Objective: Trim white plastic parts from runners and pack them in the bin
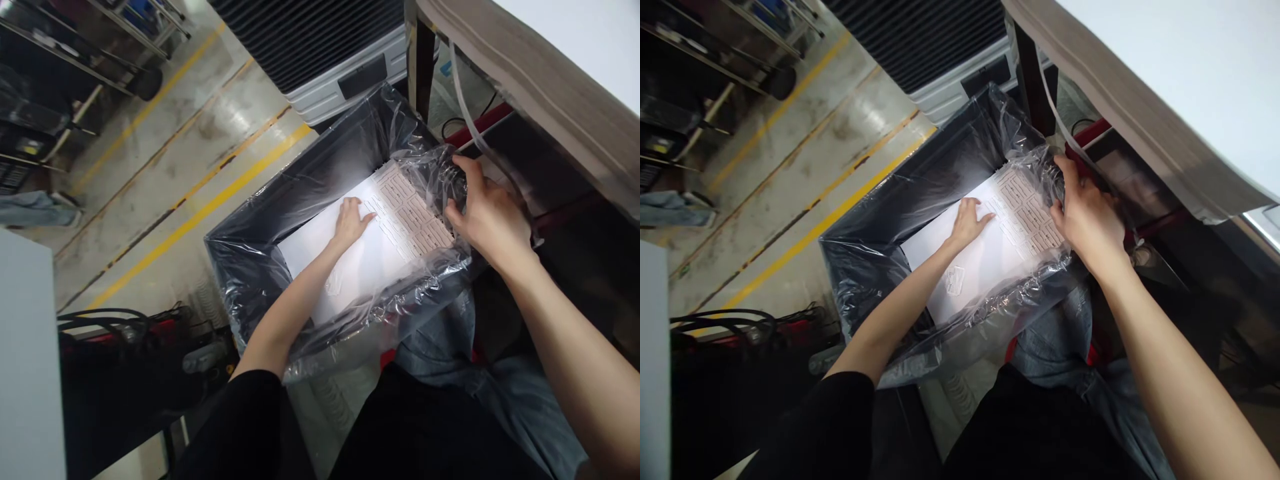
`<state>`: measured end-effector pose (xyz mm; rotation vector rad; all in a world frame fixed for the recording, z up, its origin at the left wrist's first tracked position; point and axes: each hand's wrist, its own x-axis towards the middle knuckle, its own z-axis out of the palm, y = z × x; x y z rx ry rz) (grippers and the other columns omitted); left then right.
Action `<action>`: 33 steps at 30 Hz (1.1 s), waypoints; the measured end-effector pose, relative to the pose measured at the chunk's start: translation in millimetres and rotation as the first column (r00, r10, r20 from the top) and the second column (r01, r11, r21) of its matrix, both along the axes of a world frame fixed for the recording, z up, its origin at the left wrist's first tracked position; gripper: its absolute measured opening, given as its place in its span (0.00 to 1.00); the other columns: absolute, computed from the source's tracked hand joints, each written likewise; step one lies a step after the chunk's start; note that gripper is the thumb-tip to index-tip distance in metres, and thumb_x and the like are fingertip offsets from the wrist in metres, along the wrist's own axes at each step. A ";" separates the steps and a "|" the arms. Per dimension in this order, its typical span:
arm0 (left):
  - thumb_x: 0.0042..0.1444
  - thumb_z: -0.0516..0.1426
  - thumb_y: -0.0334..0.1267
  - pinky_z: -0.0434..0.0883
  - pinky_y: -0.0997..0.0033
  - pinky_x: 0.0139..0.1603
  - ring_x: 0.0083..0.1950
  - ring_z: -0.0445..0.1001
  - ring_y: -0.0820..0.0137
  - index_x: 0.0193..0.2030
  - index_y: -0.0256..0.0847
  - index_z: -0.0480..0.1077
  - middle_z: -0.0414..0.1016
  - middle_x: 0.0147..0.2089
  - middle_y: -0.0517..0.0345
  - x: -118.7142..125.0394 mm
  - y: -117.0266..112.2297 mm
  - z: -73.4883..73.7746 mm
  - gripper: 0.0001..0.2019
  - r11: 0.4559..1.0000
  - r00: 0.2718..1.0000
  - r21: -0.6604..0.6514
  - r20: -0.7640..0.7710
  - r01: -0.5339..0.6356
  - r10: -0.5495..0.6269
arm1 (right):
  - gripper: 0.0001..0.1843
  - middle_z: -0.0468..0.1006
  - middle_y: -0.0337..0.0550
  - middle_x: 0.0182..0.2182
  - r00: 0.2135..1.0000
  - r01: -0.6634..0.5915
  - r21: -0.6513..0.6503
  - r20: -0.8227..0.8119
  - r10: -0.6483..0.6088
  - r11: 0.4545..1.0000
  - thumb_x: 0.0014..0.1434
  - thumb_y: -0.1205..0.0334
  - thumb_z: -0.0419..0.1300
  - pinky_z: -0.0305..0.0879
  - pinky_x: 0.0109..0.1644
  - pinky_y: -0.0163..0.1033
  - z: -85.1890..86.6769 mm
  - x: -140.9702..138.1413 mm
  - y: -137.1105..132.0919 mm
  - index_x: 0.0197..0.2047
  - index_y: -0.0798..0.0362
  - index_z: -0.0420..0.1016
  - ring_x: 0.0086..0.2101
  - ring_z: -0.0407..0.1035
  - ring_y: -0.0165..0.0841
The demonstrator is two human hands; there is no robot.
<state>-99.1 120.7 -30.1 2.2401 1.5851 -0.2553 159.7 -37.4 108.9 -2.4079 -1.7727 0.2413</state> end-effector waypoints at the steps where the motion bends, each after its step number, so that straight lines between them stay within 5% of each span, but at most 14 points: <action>1: 0.72 0.57 0.54 0.68 0.55 0.71 0.72 0.70 0.51 0.68 0.36 0.65 0.69 0.70 0.35 -14.2 -0.9 5.6 0.27 0.999 0.997 -0.046 -0.069 -0.018 0.015 | 0.38 0.82 0.57 0.49 1.000 -0.005 0.002 -0.005 0.005 1.000 0.72 0.59 0.58 0.73 0.44 0.48 -0.3 0.1 0.2 0.80 0.52 0.53 0.43 0.80 0.52; 5: 0.57 0.71 0.58 0.76 0.52 0.60 0.58 0.81 0.47 0.55 0.33 0.75 0.81 0.54 0.36 -79.2 -23.9 22.3 0.31 0.959 0.934 -0.267 -0.358 -0.094 -0.008 | 0.37 0.82 0.59 0.48 1.000 -0.012 0.019 0.009 0.012 1.000 0.73 0.58 0.58 0.71 0.43 0.46 0.0 0.3 0.1 0.79 0.53 0.54 0.42 0.80 0.51; 10: 0.64 0.66 0.57 0.77 0.52 0.61 0.59 0.80 0.58 0.59 0.36 0.74 0.79 0.60 0.43 -120.4 -79.9 23.5 0.28 0.937 0.883 -0.330 -0.466 -0.119 -0.052 | 0.35 0.83 0.60 0.45 0.999 -0.031 0.048 0.032 0.030 0.998 0.73 0.57 0.58 0.68 0.40 0.45 0.6 0.5 -0.7 0.78 0.55 0.55 0.40 0.81 0.52; 15: 0.64 0.65 0.53 0.76 0.54 0.62 0.63 0.76 0.53 0.64 0.32 0.69 0.71 0.66 0.36 -115.0 -112.7 20.3 0.31 0.968 0.882 -0.217 -0.471 -0.127 0.010 | 0.36 0.83 0.61 0.47 1.000 -0.013 0.053 0.017 0.012 0.999 0.72 0.55 0.58 0.67 0.39 0.46 1.4 1.0 -2.0 0.78 0.53 0.56 0.38 0.80 0.51; 22: 0.63 0.60 0.52 0.75 0.58 0.60 0.67 0.73 0.48 0.61 0.32 0.69 0.71 0.63 0.35 -102.1 -122.3 22.2 0.28 0.984 0.904 -0.147 -0.426 -0.100 0.029 | 0.37 0.83 0.62 0.48 1.000 0.005 0.024 -0.012 -0.004 1.000 0.71 0.56 0.57 0.67 0.40 0.45 4.5 0.0 0.0 0.79 0.54 0.56 0.40 0.78 0.50; 28: 0.54 0.66 0.55 0.75 0.58 0.59 0.65 0.75 0.49 0.52 0.39 0.73 0.74 0.62 0.40 -91.6 -109.9 39.0 0.26 0.981 0.931 -0.158 -0.361 -0.112 0.048 | 0.37 0.83 0.61 0.46 1.000 -0.004 0.034 0.029 0.003 0.999 0.72 0.55 0.56 0.66 0.40 0.45 -0.7 1.3 -0.6 0.79 0.53 0.55 0.38 0.78 0.50; 33: 0.54 0.65 0.57 0.76 0.58 0.56 0.58 0.80 0.51 0.56 0.42 0.69 0.80 0.54 0.45 -74.7 -69.0 54.6 0.29 0.985 0.953 -0.073 -0.273 -0.158 0.133 | 0.37 0.82 0.61 0.47 1.000 0.012 0.033 0.022 -0.013 0.999 0.71 0.55 0.56 0.69 0.41 0.48 -2.2 0.6 -0.7 0.80 0.51 0.55 0.40 0.79 0.51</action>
